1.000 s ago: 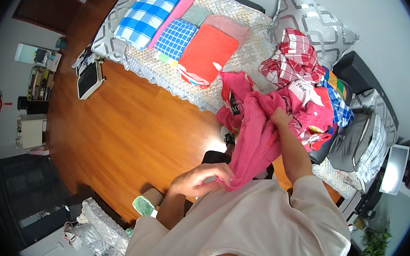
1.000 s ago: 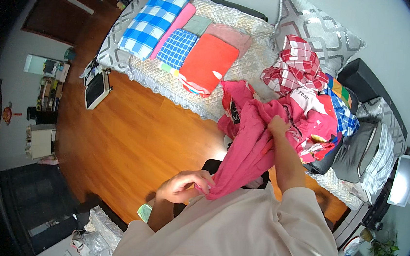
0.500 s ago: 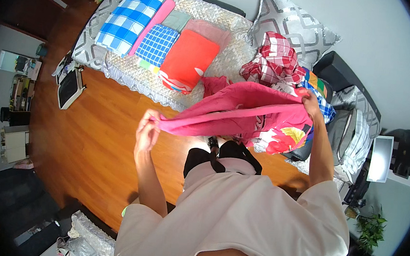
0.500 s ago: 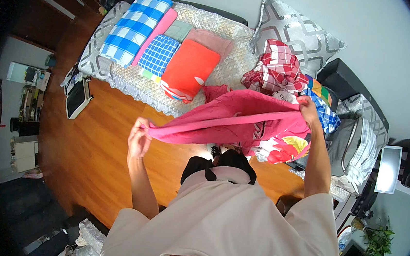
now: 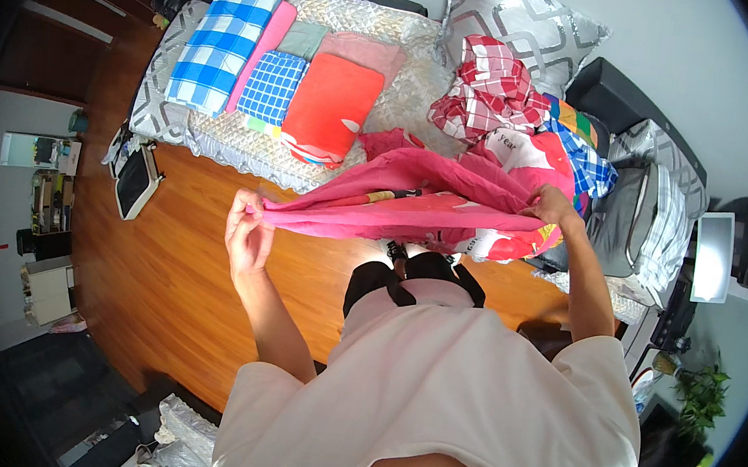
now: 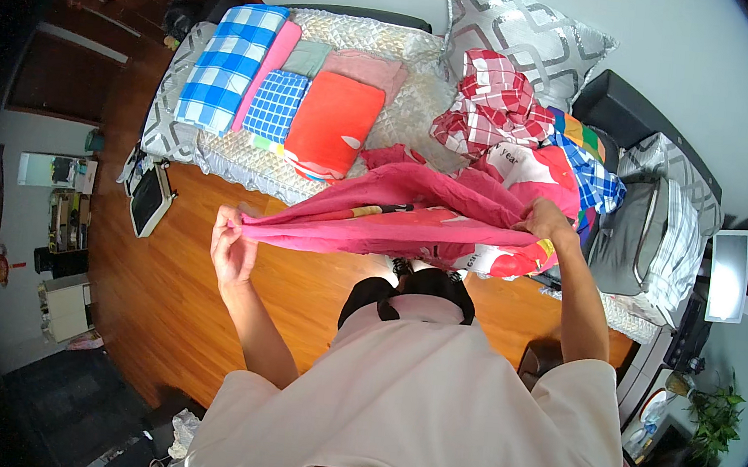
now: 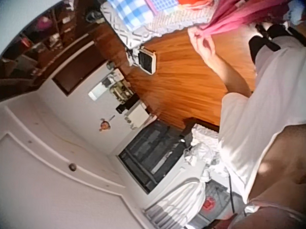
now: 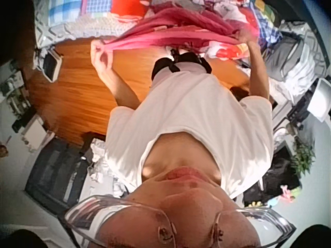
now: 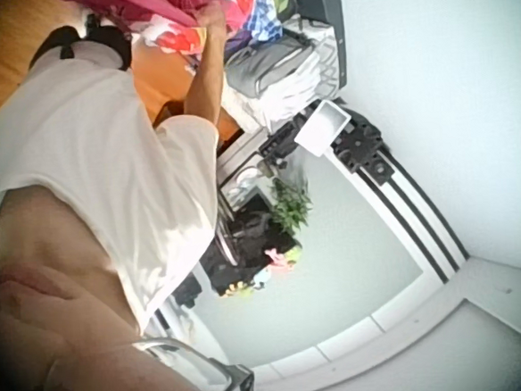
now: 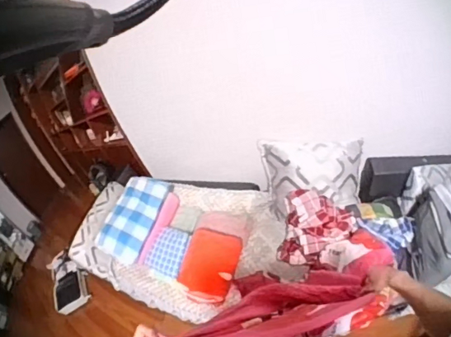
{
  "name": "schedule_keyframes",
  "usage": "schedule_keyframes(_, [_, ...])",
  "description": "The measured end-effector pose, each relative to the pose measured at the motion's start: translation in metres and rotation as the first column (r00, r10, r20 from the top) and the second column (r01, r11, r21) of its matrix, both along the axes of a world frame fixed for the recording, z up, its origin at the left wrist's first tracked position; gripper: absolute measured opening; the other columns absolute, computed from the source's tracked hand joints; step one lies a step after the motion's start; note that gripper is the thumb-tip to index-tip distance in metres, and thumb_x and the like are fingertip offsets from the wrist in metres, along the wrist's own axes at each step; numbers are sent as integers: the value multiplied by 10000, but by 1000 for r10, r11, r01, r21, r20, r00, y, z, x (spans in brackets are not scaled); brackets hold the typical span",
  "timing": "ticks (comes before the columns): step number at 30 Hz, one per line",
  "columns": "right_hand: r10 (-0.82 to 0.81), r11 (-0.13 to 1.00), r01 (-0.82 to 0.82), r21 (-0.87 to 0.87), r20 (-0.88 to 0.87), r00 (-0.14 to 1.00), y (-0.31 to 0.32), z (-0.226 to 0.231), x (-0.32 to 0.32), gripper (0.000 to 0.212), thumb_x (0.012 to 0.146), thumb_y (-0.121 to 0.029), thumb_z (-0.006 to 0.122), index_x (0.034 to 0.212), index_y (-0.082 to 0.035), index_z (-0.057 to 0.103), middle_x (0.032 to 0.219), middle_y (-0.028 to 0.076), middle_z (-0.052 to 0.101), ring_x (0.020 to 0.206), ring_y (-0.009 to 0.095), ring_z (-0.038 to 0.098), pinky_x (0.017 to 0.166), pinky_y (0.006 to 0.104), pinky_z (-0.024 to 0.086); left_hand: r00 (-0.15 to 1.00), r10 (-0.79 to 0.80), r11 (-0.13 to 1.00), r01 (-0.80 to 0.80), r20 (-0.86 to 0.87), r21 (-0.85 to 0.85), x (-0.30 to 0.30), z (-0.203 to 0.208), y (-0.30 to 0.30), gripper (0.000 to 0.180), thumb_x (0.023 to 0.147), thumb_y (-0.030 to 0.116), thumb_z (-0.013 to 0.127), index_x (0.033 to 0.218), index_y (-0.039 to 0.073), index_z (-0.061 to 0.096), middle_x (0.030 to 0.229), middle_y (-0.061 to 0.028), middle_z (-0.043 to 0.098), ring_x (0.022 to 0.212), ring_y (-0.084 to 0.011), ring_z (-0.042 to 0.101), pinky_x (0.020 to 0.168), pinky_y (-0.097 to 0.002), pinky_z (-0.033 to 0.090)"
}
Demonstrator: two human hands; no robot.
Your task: The person folds a blue checkered cloth and a pink patterned cloth on a bed, smoothing and aligning each piece before stacking them. The person handles the cloths by hand, folding them into compact rectangles and placing them on the bed.
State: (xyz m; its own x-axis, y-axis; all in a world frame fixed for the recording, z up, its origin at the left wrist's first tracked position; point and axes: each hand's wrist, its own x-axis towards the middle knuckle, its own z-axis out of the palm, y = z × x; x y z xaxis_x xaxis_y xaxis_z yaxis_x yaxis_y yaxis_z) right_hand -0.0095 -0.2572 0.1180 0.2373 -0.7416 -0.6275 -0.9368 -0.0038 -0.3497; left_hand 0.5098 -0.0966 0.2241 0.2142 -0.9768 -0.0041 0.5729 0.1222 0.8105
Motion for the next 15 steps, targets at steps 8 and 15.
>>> schedule_keyframes(8, [493,867,-496,49,-237,837,78,-42,-25,216,696,-193,682,838,-36,639,816,173,664,819,334,661,664,430,532,992,-33,985,12,-118,-174,-49,27,-1,87,780,9,485,836,40,424,822,-94,438,793,-186,423,751,-312,366])
schedule_keyframes(15, [282,946,-315,-80,-282,917,116,-104,-17,613,730,-141,619,1292,-25,403,1191,245,516,1061,375,546,824,457,505,975,-169,953,200,145,-229,-120,69,4,98,832,100,548,806,83,455,779,-103,459,701,-187,420,616,-307,336])
